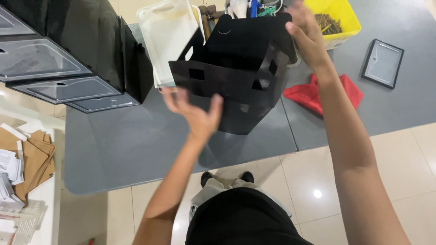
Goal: The person wipes a black plastic box with a red cloth, folding and unfolding the box to clean its interior and exterior surfaces. They then wipe a clear plastic frame with the same cloth.
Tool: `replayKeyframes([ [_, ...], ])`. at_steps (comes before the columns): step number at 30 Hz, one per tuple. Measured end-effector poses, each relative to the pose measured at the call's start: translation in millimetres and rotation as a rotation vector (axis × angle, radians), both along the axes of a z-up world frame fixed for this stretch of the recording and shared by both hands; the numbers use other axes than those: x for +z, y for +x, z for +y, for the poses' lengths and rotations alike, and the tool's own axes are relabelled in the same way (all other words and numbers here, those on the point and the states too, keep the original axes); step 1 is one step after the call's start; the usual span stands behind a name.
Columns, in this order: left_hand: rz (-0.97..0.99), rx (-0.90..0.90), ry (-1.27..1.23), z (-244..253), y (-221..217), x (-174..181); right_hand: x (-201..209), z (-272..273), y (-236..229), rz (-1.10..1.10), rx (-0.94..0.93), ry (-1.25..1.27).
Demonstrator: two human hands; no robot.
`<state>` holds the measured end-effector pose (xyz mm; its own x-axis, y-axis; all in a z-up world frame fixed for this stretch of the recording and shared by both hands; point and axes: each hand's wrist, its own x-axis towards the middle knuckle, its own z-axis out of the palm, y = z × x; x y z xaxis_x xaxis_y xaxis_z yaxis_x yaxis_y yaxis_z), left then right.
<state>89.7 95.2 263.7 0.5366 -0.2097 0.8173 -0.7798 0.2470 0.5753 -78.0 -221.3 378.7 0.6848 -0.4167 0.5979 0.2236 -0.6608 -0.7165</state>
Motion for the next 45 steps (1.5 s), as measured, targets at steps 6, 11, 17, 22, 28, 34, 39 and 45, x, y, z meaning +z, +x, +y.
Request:
replayKeyframes([
  [6,0.06,0.057,0.519,-10.8,-64.1,36.4,-18.8,6.8,-2.8,0.607,-0.378,0.056],
  [11,0.087,-0.019,0.488,-12.3,-20.0,39.3,24.8,55.5,-54.0,0.704,-0.198,0.092],
  [17,0.214,-0.051,0.465,22.1,17.0,58.5,16.1,60.8,-78.1,0.705,0.35,0.462],
  [22,0.188,-0.159,0.473,44.9,-10.7,88.2,-1.1,57.7,-58.5,0.603,0.484,0.408],
  [28,0.305,-0.194,0.396,38.6,-14.6,59.8,-7.6,53.8,-23.4,0.333,0.224,0.258],
  [34,0.694,-0.065,0.291,32.5,27.3,-4.1,15.7,78.4,9.0,0.059,0.148,0.173],
  [39,0.82,-0.419,-0.029,37.2,57.4,0.0,29.8,99.2,9.6,0.016,0.125,-0.196],
  [45,0.889,-0.469,-0.019,20.5,81.9,29.4,35.8,114.4,-15.1,0.031,0.044,-0.268],
])
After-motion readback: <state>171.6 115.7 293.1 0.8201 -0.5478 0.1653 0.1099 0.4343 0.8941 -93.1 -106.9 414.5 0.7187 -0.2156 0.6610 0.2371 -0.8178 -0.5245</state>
